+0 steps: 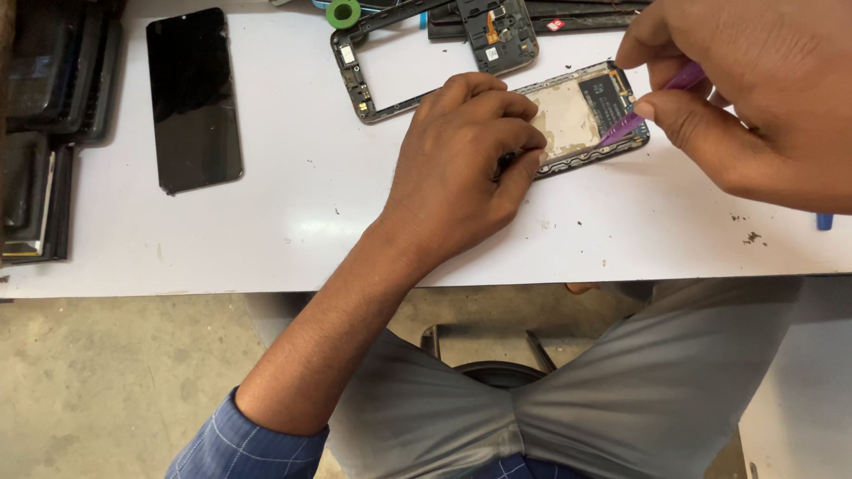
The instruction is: The person repairs a disassembled smartphone on a cluttered workbench. They use a purple precision pry tool to work around the battery and internal components, then lift the swollen battery out of the phone body and continue manipulating small internal parts with the tool and fingers.
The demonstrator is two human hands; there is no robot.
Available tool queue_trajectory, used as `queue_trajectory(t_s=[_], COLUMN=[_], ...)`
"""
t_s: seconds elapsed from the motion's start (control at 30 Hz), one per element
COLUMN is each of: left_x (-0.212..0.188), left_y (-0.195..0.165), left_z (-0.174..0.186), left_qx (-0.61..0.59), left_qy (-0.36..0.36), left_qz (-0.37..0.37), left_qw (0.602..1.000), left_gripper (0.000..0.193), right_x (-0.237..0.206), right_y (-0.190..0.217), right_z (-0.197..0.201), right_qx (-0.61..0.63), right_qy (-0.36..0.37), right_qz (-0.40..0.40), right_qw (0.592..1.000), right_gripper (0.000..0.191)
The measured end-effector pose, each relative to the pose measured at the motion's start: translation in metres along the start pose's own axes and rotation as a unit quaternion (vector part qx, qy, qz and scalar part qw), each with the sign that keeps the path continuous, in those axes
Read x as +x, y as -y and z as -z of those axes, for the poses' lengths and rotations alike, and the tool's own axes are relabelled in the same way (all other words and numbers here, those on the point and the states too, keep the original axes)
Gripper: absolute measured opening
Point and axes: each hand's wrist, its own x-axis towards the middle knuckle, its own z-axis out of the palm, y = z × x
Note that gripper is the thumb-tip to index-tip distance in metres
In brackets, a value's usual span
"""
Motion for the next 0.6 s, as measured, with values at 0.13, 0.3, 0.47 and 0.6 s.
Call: queue_trajectory(t_s=[0.13,0.3,0.47,0.6], left_x=[-0.0006,-0.0004,-0.0007,-0.0007], left_y=[0.0004,-0.0001,-0.0003,0.0], left_z=[0.0002,0.0001,0.0008,0.001], left_qx=[0.0,0.002,0.003,0.002], left_qy=[0.002,0.002,0.001,0.003], left_qz=[0.0,0.0,-0.001,0.0], left_qw=[1.0,1.0,1.0,1.0], left_gripper=[0.011,0.011,0.01,0.01], right_x=[0.0006,0.0003,-0.0001,0.0], right_y=[-0.0002,-0.0009,-0.0023,-0.004], right_z=[-0.0007,-0.0013,-0.0028,-0.003], right_qx=[0.002,0.005,-0.005,0.001], right_qy=[-0.004,0.0,0.011,0.016], right_qz=[0.008,-0.001,-0.015,-0.017], right_qw=[1.0,1.0,1.0,1.0], right_gripper=[0.027,0.028,0.03,0.03])
